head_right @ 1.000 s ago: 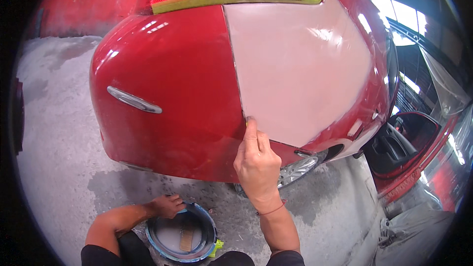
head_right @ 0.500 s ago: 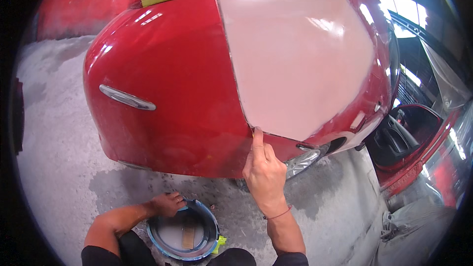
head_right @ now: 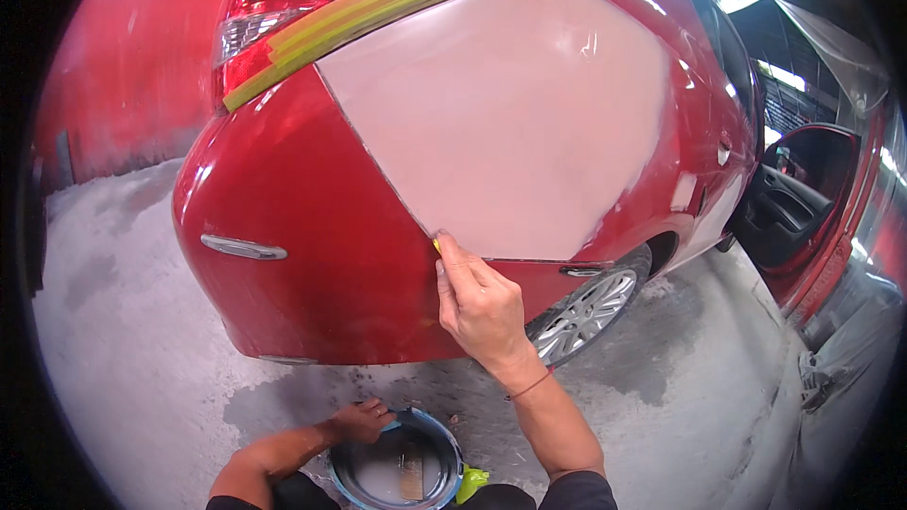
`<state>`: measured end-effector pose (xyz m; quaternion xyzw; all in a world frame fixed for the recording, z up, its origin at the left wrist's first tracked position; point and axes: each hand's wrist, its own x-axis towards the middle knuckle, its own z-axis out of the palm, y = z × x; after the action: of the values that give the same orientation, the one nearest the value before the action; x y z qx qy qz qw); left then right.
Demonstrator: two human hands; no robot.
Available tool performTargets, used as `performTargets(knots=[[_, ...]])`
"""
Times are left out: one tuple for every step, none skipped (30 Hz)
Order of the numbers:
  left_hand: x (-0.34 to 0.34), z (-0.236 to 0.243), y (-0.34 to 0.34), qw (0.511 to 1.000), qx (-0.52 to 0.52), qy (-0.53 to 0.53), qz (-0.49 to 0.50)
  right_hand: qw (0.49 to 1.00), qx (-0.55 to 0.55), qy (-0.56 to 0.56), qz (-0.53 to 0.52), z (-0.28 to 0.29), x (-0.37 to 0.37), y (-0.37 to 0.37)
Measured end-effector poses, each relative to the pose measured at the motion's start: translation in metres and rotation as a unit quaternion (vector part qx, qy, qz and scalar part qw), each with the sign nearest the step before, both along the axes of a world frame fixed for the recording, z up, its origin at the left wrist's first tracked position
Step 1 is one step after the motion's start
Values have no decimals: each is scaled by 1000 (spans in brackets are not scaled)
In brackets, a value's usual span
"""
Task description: Trimming excess putty from a car's rear panel and cleaning the area with a wet sponge.
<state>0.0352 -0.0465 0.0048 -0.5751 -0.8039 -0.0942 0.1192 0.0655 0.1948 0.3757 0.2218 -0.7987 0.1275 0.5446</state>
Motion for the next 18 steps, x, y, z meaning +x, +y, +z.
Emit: performTargets(knots=[[2,6,0,1000,-5,2,2,1000,1,0,3,1,0,0],[4,14,0,1000,-9,-1,6,1000,-2,1,5,1,-1,2],[5,19,0,1000,-13,-3,9,1000,8,-9,2,2,-1,5],[4,18,-2,1000,-16,-3,11,1000,18,-20,1,2,-1,4],[3,16,-3,1000,-8,-8,4,1000,15,-20,2,3,-2,3],[2,14,-3,1000,0,-12,-3,1000,19,-12,7,3,-3,3],[3,18,-3,1000,-2,-14,-3,1000,24,-5,10,3,-5,3],[4,22,-2,1000,-5,-19,-2,1000,22,-6,10,4,-6,3],[4,25,0,1000,-7,-24,-1,1000,24,-7,8,5,-7,3],[4,25,0,1000,-8,-26,1,1000,24,-8,9,6,-7,2],[4,25,-1,1000,6,-16,0,1000,24,-9,11,6,-6,0],[4,24,-1,1000,20,-6,-2,999,19,-42,-1,8,-2,-1],[4,23,-2,1000,20,-7,0,997,16,-76,-13,11,1,-3],[4,21,-3,999,35,3,-3,997,16,-78,-10,15,6,-7],[4,20,-4,999,51,13,-6,993,24,-113,-27,22,11,-11],[4,18,-3,999,52,11,-6,987,33,-147,-46,27,17,-13],[4,17,-2,999,44,14,-1,987,34,-149,-46,28,20,-14],[4,16,-1,999,35,18,4,985,70,-140,-77,29,22,-16]])
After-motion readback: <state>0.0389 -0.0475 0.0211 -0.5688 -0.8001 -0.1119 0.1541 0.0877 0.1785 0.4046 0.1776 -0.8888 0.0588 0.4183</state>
